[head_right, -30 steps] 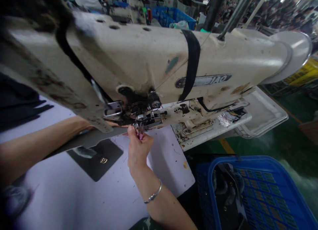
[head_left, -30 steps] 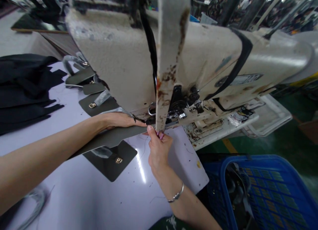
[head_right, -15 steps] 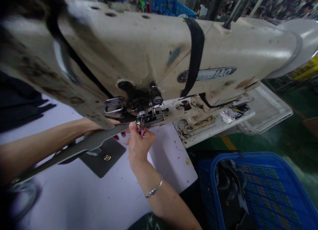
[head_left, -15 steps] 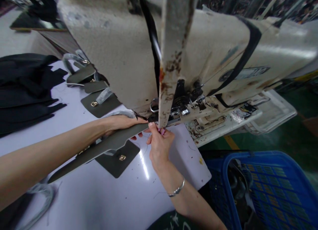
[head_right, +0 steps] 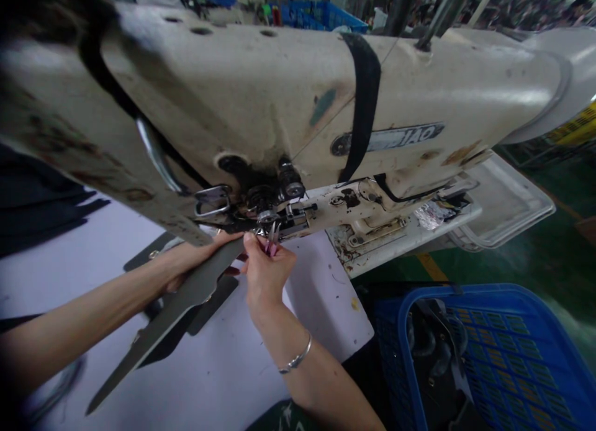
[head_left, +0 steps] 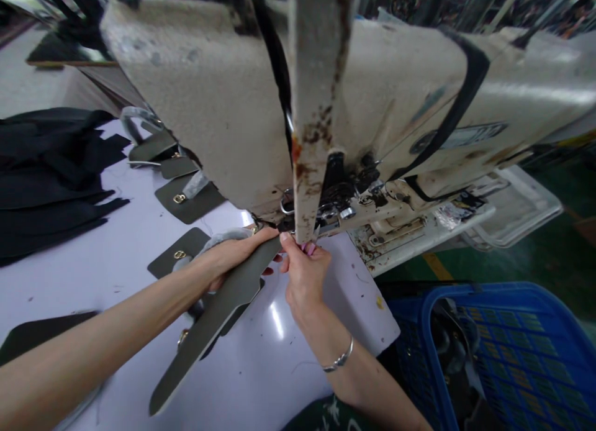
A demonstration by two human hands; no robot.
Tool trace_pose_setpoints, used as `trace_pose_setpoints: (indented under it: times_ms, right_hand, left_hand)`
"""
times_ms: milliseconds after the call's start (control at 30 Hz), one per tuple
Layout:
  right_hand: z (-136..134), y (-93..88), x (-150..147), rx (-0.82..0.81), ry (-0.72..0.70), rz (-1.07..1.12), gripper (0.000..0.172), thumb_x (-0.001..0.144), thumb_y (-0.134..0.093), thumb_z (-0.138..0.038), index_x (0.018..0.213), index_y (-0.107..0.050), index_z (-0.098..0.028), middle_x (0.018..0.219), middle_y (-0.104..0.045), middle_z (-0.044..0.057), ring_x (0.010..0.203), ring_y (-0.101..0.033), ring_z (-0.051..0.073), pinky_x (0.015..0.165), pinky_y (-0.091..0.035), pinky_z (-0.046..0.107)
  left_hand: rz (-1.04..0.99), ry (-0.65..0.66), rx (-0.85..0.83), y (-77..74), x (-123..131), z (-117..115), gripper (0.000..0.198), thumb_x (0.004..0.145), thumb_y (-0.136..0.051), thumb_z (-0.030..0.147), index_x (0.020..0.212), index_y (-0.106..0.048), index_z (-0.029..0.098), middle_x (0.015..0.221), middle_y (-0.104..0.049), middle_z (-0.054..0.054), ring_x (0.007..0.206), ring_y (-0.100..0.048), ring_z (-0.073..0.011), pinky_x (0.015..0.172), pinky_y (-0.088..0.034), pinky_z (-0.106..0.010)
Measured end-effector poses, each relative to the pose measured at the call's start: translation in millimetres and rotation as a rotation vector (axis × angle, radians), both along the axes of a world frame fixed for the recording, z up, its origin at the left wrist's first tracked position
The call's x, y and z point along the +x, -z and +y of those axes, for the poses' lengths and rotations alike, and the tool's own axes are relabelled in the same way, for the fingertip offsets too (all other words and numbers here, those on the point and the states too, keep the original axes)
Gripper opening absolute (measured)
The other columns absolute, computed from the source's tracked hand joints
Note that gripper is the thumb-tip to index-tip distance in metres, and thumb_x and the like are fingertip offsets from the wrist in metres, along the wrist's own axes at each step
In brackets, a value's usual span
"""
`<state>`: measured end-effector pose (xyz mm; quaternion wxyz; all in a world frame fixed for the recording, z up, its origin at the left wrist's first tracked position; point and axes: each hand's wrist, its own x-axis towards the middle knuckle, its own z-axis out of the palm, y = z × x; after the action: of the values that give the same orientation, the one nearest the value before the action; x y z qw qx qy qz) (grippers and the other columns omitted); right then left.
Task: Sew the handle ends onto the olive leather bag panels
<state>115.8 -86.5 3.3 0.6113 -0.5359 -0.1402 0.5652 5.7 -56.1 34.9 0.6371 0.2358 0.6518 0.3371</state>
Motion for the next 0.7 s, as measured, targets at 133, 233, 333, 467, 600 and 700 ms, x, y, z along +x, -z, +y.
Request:
trace_pose_setpoints:
  times_ms: [133, 233, 333, 467, 600, 700]
  right_hand:
    - [-0.5, -1.5, 6.1, -0.018, -0.023, -0.044, 0.031, 0.069, -0.082, -0.039, 0.058, -0.065, -0.017, 0.041, -0.046, -0.006, 0.042, -0.045, 0.01, 0.043, -0.045, 0.025]
    - [0.1, -2.5, 14.4, -0.029, -0.051, -0.039, 0.027, 0.068, -0.082, -0.036, 0.059, -0.067, -0.016, 0.043, -0.048, -0.006, 0.04, -0.04, 0.008, 0.04, -0.038, 0.023]
    - [1.1, -3.8, 27.2, -0.037, -0.123, -0.05, 0.025, 0.065, -0.084, -0.034, 0.06, -0.069, -0.015, 0.043, -0.049, -0.005, 0.039, -0.039, 0.008, 0.039, -0.035, 0.023]
    - [4.0, -5.1, 44.5, -0.014, -0.225, -0.066, 0.027, 0.062, -0.087, -0.035, 0.06, -0.07, -0.014, 0.047, -0.056, -0.002, 0.043, -0.048, 0.01, 0.043, -0.038, 0.024]
    - [9.7, -4.4, 54.5, 0.015, -0.265, 0.011, 0.027, 0.056, -0.091, -0.034, 0.063, -0.073, -0.014, 0.059, -0.069, 0.003, 0.052, -0.059, 0.014, 0.051, -0.048, 0.027]
    - [13.6, -3.6, 59.2, 0.02, -0.307, 0.009, 0.028, 0.053, -0.093, -0.032, 0.064, -0.075, -0.014, 0.063, -0.071, 0.005, 0.055, -0.062, 0.015, 0.052, -0.049, 0.027]
  left_hand:
    - [0.045, 0.091, -0.293, 10.1, 5.2, -8.3, 0.055, 0.073, -0.079, 0.064, 0.088, -0.074, 0.011, 0.064, -0.072, -0.011, 0.041, -0.063, -0.021, 0.035, -0.047, -0.027]
    - [-0.037, -0.101, -0.121, 9.1, 24.9, -21.7, 0.041, 0.072, -0.083, 0.055, 0.089, -0.071, 0.02, 0.058, -0.067, -0.003, 0.037, -0.057, -0.0183, 0.035, -0.047, -0.027]
    - [-0.141, -0.302, 0.077, 7.1, 50.5, -33.4, 0.029, 0.077, -0.081, 0.041, 0.098, -0.069, 0.025, 0.06, -0.066, 0.003, 0.04, -0.059, -0.0145, 0.039, -0.049, -0.021]
    - [-0.287, -0.507, 0.067, 8.5, 78.6, -40.6, 0.02, 0.085, -0.077, 0.035, 0.099, -0.067, 0.025, 0.074, -0.071, 0.004, 0.058, -0.068, -0.0115, 0.057, -0.057, -0.019]
    - [-0.355, -0.581, 0.043, 9.5, 92.1, -40.9, 0.016, 0.091, -0.071, 0.037, 0.098, -0.069, 0.023, 0.084, -0.076, 0.001, 0.066, -0.071, -0.0135, 0.069, -0.063, -0.024]
    - [-0.325, -0.583, 0.066, 10.2, 95.0, -40.0, 0.017, 0.09, -0.07, 0.038, 0.099, -0.069, 0.023, 0.085, -0.076, 0.0, 0.067, -0.072, -0.0158, 0.07, -0.064, -0.028]
